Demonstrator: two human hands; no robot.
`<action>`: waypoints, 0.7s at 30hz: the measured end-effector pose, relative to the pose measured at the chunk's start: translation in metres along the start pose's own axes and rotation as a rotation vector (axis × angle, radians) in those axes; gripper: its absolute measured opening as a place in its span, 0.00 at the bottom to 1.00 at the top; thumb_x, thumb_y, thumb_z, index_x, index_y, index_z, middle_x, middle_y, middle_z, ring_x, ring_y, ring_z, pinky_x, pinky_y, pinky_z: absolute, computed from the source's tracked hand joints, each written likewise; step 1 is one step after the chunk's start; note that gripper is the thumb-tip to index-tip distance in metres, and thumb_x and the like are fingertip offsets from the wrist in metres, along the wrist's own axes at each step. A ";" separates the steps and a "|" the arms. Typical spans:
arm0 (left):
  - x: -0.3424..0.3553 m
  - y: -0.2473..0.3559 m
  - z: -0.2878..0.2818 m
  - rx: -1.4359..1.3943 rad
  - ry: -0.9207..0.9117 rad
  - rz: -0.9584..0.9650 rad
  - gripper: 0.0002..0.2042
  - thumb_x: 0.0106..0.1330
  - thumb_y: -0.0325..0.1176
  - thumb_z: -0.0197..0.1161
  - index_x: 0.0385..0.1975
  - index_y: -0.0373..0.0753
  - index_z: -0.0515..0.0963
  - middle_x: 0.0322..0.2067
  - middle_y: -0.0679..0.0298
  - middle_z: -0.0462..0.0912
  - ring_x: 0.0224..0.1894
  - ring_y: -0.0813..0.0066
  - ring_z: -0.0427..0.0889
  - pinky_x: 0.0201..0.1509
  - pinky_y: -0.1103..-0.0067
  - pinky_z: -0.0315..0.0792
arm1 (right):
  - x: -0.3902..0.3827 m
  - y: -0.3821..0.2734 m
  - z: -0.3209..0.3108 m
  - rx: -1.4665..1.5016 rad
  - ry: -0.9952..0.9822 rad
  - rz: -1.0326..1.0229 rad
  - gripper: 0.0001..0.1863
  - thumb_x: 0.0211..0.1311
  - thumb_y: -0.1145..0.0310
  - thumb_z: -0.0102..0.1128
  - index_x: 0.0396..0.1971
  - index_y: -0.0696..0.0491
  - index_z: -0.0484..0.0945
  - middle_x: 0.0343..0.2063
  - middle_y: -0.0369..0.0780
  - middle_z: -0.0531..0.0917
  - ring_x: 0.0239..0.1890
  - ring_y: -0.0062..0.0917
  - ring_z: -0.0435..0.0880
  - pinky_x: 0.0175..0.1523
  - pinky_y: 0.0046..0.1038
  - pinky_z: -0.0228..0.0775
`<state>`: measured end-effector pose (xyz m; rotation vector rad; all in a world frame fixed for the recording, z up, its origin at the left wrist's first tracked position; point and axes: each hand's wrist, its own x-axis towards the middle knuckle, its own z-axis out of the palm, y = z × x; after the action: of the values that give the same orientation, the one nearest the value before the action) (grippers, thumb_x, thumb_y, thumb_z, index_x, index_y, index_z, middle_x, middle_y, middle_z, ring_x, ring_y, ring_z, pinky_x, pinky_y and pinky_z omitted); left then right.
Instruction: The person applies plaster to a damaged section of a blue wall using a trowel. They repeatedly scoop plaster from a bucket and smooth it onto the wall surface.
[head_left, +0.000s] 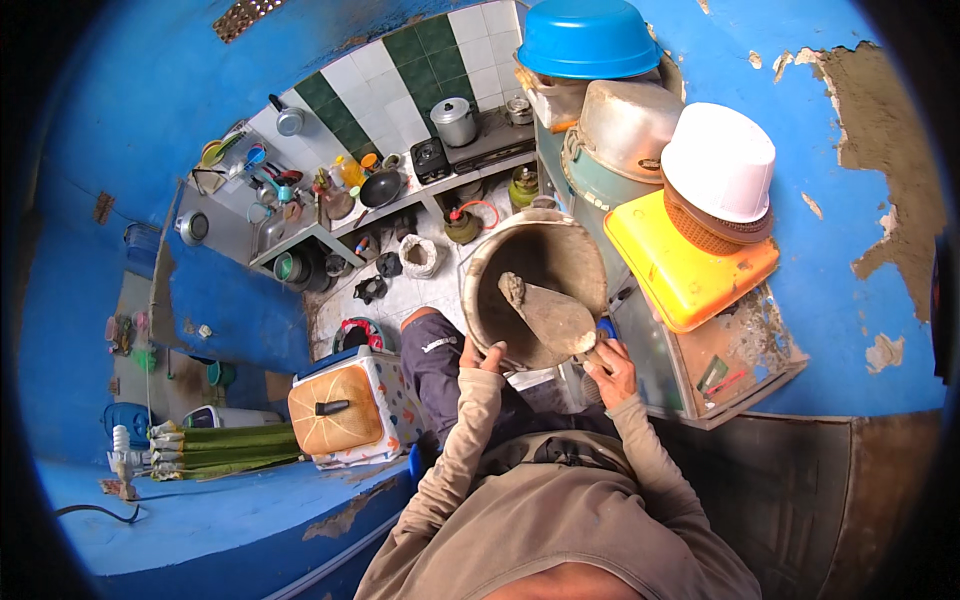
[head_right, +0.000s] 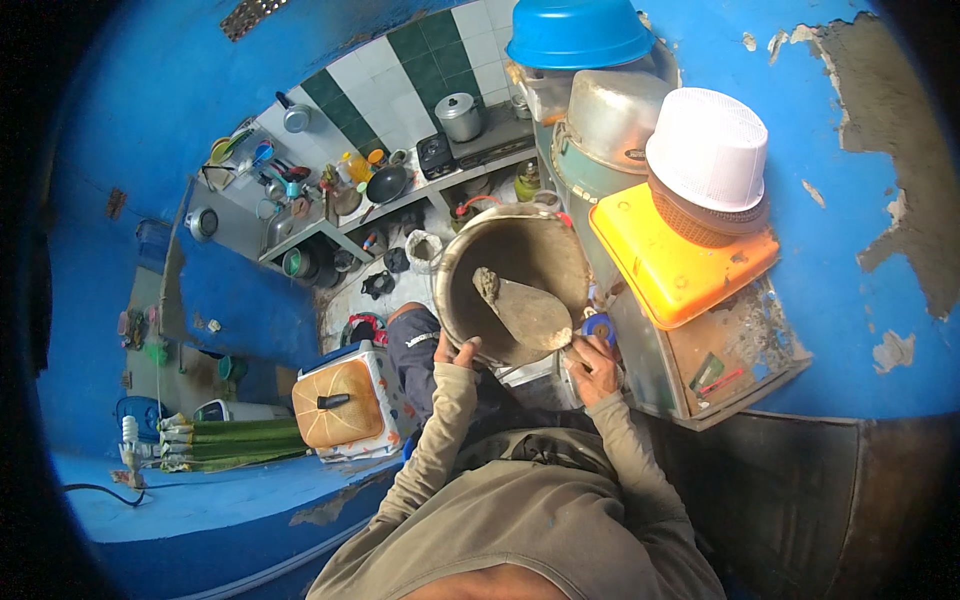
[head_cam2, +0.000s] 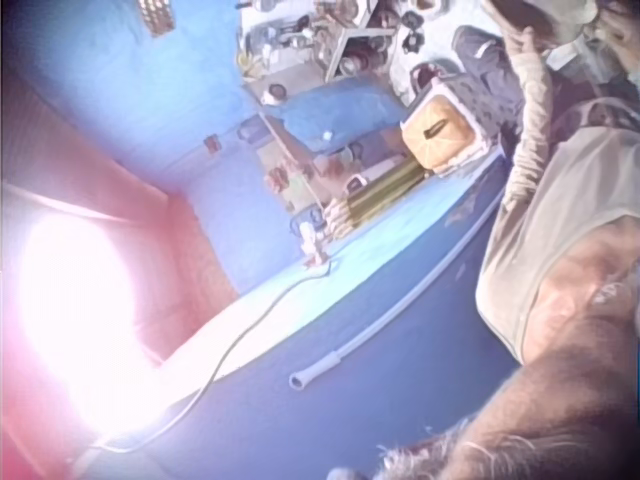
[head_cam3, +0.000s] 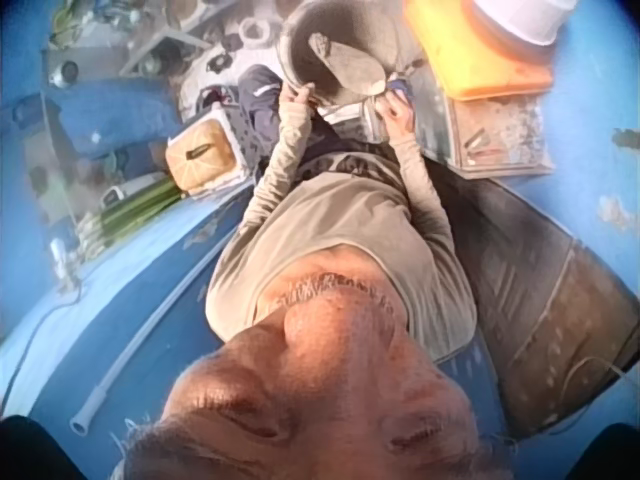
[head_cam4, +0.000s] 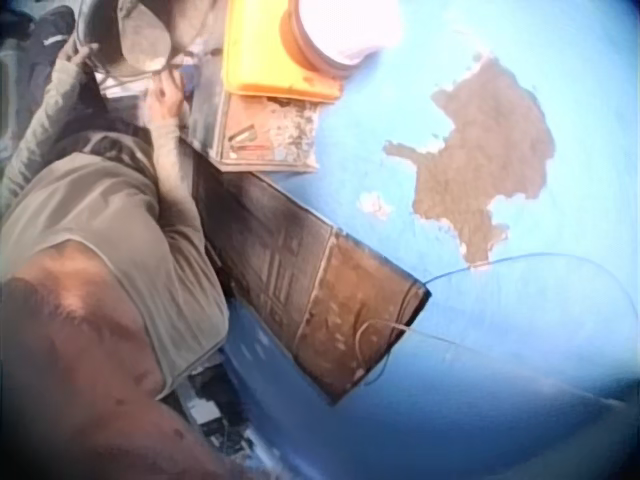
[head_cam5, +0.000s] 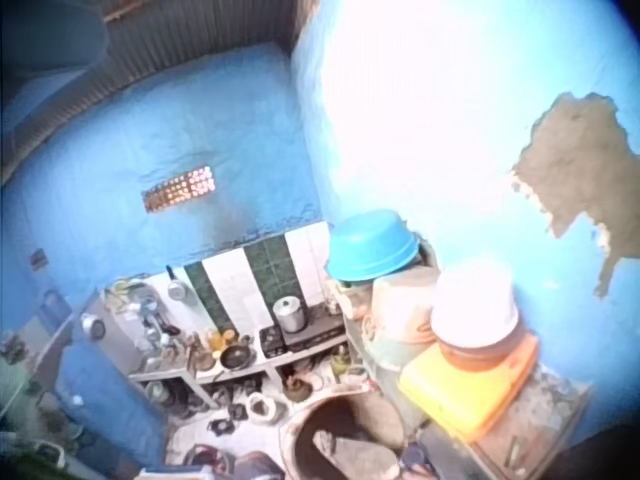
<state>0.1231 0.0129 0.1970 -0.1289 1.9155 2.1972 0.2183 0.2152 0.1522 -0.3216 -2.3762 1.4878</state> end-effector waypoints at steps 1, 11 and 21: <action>0.002 0.000 -0.002 -0.027 0.007 0.021 0.20 0.55 0.28 0.56 0.50 0.39 0.68 0.31 0.68 0.76 0.25 0.82 0.71 0.26 0.85 0.66 | -0.003 0.002 -0.004 0.053 0.012 0.010 0.20 0.45 0.75 0.59 0.43 0.61 0.74 0.41 0.47 0.76 0.44 0.38 0.73 0.51 0.30 0.64; 0.001 -0.018 0.011 -0.278 0.047 -0.006 0.19 0.51 0.24 0.58 0.46 0.39 0.70 0.20 0.70 0.73 0.12 0.84 0.64 0.12 0.84 0.56 | -0.011 0.039 -0.008 0.033 0.082 0.043 0.20 0.47 0.73 0.61 0.43 0.63 0.74 0.46 0.50 0.75 0.53 0.38 0.71 0.58 0.32 0.60; 0.003 -0.048 0.015 -0.385 -0.085 -0.002 0.23 0.52 0.24 0.56 0.51 0.37 0.67 0.32 0.68 0.75 0.28 0.79 0.72 0.30 0.82 0.69 | -0.022 0.009 -0.027 -0.095 0.207 -0.096 0.17 0.45 0.70 0.64 0.37 0.60 0.76 0.32 0.43 0.76 0.37 0.35 0.75 0.44 0.29 0.68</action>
<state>0.1317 0.0336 0.1519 -0.0971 1.4288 2.5006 0.2495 0.2333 0.1517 -0.3595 -2.2678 1.2387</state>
